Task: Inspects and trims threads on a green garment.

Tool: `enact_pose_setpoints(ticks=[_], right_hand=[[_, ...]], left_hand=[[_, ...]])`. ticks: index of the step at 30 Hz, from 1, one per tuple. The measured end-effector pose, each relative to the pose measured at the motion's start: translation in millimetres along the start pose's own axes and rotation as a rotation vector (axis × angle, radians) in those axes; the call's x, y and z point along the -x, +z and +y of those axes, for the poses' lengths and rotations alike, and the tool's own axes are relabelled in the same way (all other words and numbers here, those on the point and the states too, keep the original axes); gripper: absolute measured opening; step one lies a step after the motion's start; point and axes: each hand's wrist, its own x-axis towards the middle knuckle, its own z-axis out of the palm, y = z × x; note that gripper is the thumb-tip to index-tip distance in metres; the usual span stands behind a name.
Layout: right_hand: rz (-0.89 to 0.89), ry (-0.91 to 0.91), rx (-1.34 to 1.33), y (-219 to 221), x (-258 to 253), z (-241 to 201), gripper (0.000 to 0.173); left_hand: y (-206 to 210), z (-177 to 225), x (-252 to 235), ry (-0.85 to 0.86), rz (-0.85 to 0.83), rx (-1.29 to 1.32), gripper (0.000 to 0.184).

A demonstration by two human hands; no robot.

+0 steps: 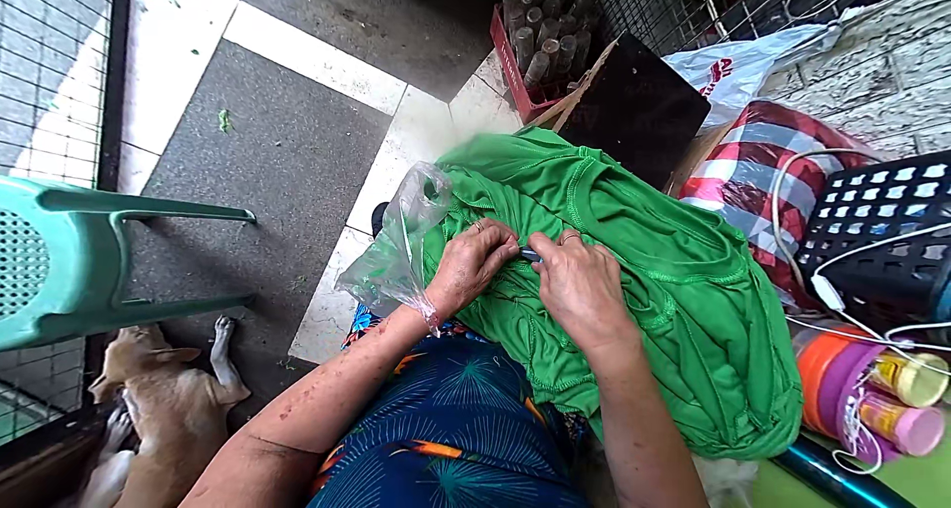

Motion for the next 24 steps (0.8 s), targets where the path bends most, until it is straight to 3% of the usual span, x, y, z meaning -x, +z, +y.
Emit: enact_pose_setpoints(ticks=[4, 6, 8, 10, 11, 13, 15, 17, 20, 24], right_hand=[[0.026, -0.028, -0.083, 6, -1, 11, 0.015], [0.021, 0.018, -0.188, 5, -1, 19, 0.017], [0.018, 0.089, -0.324, 4, -1, 29, 0.025], [0.06, 0.141, -0.45, 10, -1, 37, 0.028], [0.074, 0.166, -0.495, 12, -2, 40, 0.03], [0.073, 0.22, -0.534, 14, -4, 40, 0.032], [0.079, 0.259, -0.54, 14, -5, 37, 0.031], [0.08, 0.275, -0.526, 14, -6, 35, 0.03], [0.014, 0.257, -0.489, 11, -6, 34, 0.033], [0.078, 0.226, -0.519, 17, -8, 36, 0.02]], left_hand=[[-8, -1, -1, -0.058, -0.049, 0.144, 0.019], [-24, -6, 1, -0.157, -0.038, 0.562, 0.037], [-38, -10, -6, -0.212, 0.1, 1.093, 0.059], [-50, -15, -12, -0.225, 0.172, 1.486, 0.052], [-51, -17, -13, -0.257, 0.21, 1.445, 0.04], [-45, -14, -16, -0.32, 0.187, 0.887, 0.019], [-31, -9, -20, -0.233, 0.038, 0.244, 0.028], [-18, -7, -24, -0.085, -0.069, -0.084, 0.039], [-12, -4, -27, 0.016, -0.166, -0.073, 0.027], [-16, -22, -32, -0.069, -0.23, 0.25, 0.015]])
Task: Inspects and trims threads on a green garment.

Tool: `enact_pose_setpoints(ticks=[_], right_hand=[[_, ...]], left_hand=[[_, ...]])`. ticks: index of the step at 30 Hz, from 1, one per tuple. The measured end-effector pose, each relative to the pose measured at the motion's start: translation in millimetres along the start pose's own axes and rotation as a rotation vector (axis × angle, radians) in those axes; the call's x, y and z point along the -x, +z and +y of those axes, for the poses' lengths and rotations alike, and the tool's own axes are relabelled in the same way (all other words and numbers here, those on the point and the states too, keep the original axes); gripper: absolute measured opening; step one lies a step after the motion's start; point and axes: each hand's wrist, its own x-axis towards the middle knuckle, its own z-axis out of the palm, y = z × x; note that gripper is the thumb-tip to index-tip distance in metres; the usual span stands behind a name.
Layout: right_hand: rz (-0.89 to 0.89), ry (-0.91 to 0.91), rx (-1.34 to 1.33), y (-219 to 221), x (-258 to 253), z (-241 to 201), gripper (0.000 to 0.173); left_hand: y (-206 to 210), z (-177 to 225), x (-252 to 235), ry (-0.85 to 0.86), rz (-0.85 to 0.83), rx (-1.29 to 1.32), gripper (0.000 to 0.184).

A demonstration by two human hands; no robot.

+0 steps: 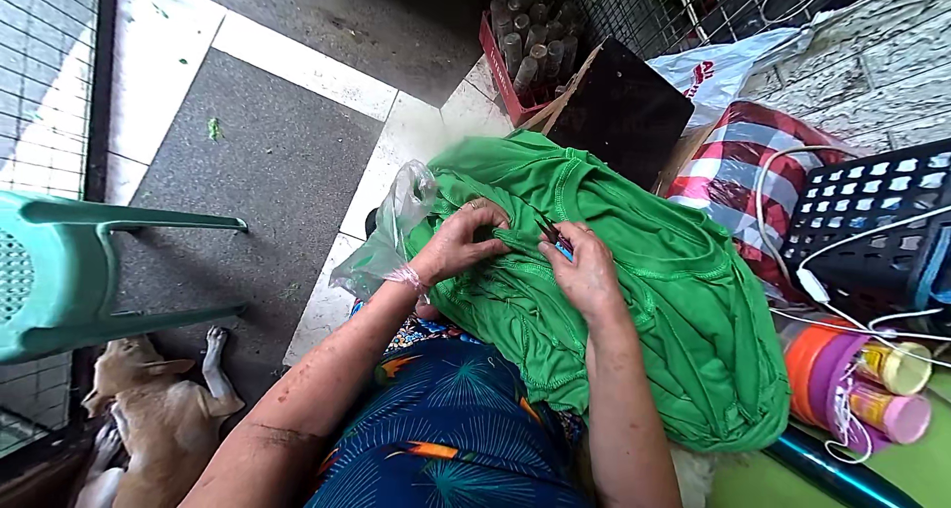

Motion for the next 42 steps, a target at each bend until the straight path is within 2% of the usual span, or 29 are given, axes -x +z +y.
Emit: enact_pose_setpoints(ticks=[8, 12, 15, 18, 20, 26, 29, 32, 35, 38, 42], right_hand=[[0.092, 0.005, -0.088, 4, 1, 1, 0.018], [0.125, -0.013, -0.099, 7, 1, 3, 0.018], [0.25, -0.104, -0.142, 15, 0, 6, 0.016], [0.372, -0.297, -0.163, 22, -1, 8, 0.014], [0.364, -0.373, -0.154, 23, -1, 9, 0.009], [0.34, -0.473, -0.141, 26, 0, 14, 0.012], [0.37, -0.513, -0.038, 30, -1, 11, 0.011], [0.441, -0.579, 0.189, 37, -3, 3, 0.011], [0.407, -0.486, 0.267, 42, -4, -3, 0.008], [0.315, -0.294, 0.063, 31, -3, -5, 0.012], [0.309, -0.222, -0.188, 9, 1, 5, 0.021]], left_hand=[[1, 0, 0, -0.099, -0.044, 0.158, 0.012], [4, -1, 1, -0.084, -0.043, 0.136, 0.019], [8, 4, 0, -0.073, -0.032, 0.112, 0.016], [10, 9, -2, -0.126, -0.01, 0.164, 0.009], [10, 11, -4, -0.163, -0.008, 0.198, 0.008], [4, 16, -6, -0.223, -0.047, 0.234, 0.016], [3, 14, -6, -0.194, -0.073, 0.188, 0.022], [5, 16, -6, -0.261, -0.052, 0.221, 0.023], [6, 19, -6, -0.319, -0.039, 0.257, 0.024], [5, 19, -7, -0.299, -0.049, 0.236, 0.03], [5, 16, -6, -0.309, -0.035, 0.262, 0.033]])
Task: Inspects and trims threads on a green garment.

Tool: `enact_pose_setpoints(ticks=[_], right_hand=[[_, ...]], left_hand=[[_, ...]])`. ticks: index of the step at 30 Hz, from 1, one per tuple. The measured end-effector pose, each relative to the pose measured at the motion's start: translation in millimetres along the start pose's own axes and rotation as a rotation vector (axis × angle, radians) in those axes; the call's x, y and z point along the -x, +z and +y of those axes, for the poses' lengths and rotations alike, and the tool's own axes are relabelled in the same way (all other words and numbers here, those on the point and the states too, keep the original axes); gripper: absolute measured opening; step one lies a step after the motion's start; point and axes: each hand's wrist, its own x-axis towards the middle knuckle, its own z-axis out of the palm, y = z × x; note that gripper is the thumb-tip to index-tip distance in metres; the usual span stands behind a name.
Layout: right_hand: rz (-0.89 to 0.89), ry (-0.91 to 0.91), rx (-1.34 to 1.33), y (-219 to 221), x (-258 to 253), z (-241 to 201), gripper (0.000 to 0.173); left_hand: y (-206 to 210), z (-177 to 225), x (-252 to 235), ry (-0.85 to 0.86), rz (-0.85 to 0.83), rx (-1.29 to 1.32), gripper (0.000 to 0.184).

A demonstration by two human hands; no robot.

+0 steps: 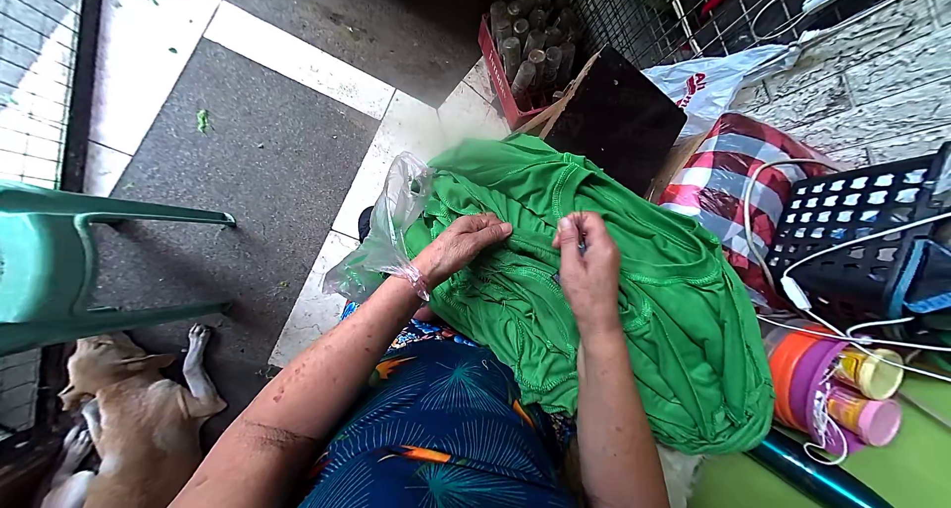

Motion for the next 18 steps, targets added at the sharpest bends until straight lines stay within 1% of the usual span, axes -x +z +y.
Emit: enact_pose_setpoints(ticks=[4, 7, 8, 9, 12, 15, 18], right_hand=[[-0.028, 0.017, -0.029, -18, 1, 2, 0.015], [-0.05, 0.006, -0.128, -16, 0, 3, 0.036], [-0.052, -0.011, -0.138, -13, -1, 3, 0.035], [-0.064, -0.025, -0.137, -9, -1, 3, 0.029], [-0.139, -0.017, -0.056, -2, -2, 2, 0.017], [-0.186, 0.023, 0.033, 0, -3, 3, 0.015], [-0.162, 0.002, 0.085, 4, -2, 4, 0.018]], left_hand=[[-1, -1, 1, -0.021, 0.007, 0.05, 0.033], [-3, -1, 0, -0.031, 0.025, 0.029, 0.031], [-3, 0, -1, -0.04, 0.04, 0.016, 0.029], [-4, 0, -1, -0.046, 0.053, 0.012, 0.027], [-4, 0, -1, -0.063, 0.051, 0.041, 0.03], [-3, -1, 0, -0.07, 0.036, 0.104, 0.034], [-2, -1, 2, -0.063, 0.039, 0.118, 0.034]])
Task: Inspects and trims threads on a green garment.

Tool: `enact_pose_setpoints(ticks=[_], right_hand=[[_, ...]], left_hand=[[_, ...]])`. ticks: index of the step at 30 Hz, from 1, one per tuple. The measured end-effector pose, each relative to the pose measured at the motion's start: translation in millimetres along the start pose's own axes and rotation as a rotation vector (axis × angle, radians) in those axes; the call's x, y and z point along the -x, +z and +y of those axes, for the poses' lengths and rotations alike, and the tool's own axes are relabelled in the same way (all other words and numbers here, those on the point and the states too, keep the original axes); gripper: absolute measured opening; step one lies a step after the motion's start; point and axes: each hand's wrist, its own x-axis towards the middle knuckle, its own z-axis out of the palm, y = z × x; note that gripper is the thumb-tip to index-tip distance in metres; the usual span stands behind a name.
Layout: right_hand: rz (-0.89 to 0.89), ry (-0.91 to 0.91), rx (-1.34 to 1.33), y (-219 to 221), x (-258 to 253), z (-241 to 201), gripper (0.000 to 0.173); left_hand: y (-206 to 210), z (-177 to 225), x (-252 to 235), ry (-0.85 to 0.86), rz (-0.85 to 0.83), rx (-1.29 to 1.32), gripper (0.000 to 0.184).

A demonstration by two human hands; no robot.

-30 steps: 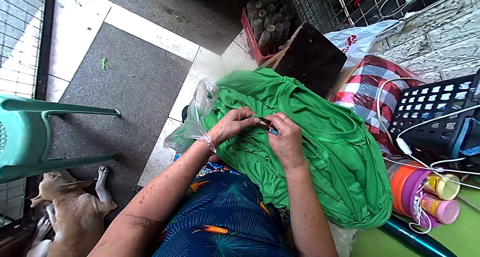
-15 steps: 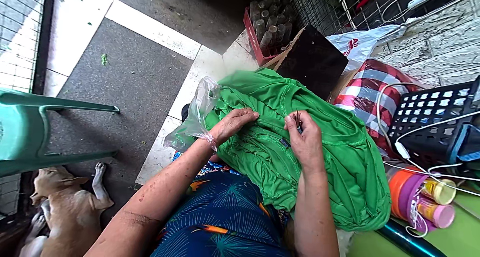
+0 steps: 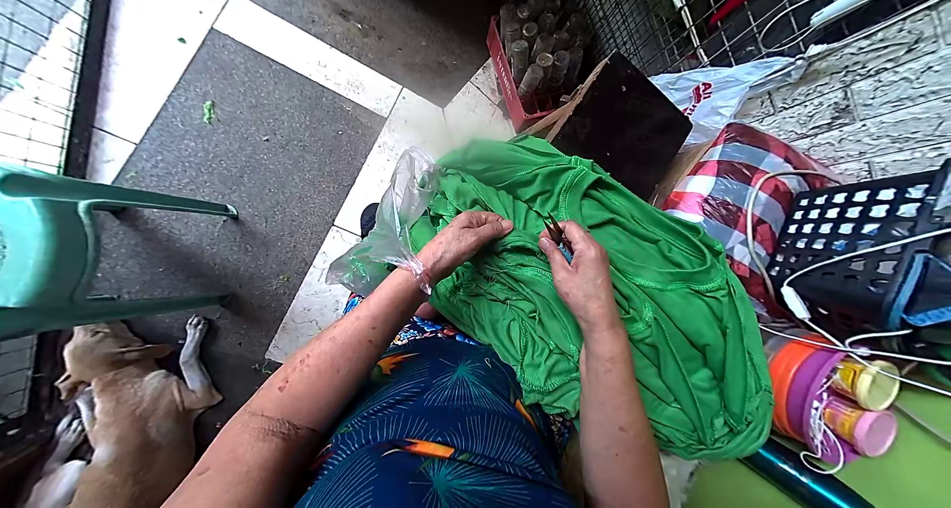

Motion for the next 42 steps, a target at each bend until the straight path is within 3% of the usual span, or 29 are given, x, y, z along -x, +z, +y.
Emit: enact_pose_setpoints(ticks=[2, 4, 6, 9, 13, 16, 19, 21, 26, 31, 37, 42], right_hand=[[0.012, -0.046, 0.011, 2, 0, 3, 0.023], [-0.039, -0.052, 0.014, -1, 1, 3, 0.032], [-0.066, -0.047, 0.029, -3, 2, 3, 0.031], [-0.017, -0.076, 0.053, 0, 2, 2, 0.021], [0.062, 0.023, 0.096, -2, -12, -4, 0.021], [0.129, 0.092, 0.148, -3, -25, -10, 0.024], [0.22, -0.137, 0.073, 1, -23, -7, 0.023], [0.148, -0.247, -0.035, 4, -19, -4, 0.019], [0.011, -0.144, -0.061, 5, -16, 3, 0.019], [0.16, -0.229, -0.037, 15, -13, 2, 0.018], [0.147, -0.287, -0.07, 17, -8, 3, 0.013], [0.225, -0.381, 0.192, 24, -7, -1, 0.013]], left_hand=[[0, 0, 1, 0.035, -0.016, -0.023, 0.03], [-2, -2, 4, 0.127, -0.068, -0.085, 0.007], [1, -6, 8, 0.24, -0.037, -0.212, 0.019], [8, -10, 8, 0.319, 0.071, -0.298, 0.018], [7, -6, -2, 0.232, 0.072, -0.25, 0.016], [3, 3, -5, 0.107, 0.008, -0.07, 0.02], [2, 8, -5, 0.063, -0.008, 0.081, 0.029], [2, 5, -4, 0.068, -0.012, 0.124, 0.033], [-3, -2, -3, 0.112, -0.08, 0.135, 0.044], [-1, -2, -1, 0.127, -0.046, 0.14, 0.046], [5, 2, 3, 0.14, 0.023, 0.16, 0.048], [8, 1, 3, 0.147, 0.051, 0.142, 0.049]])
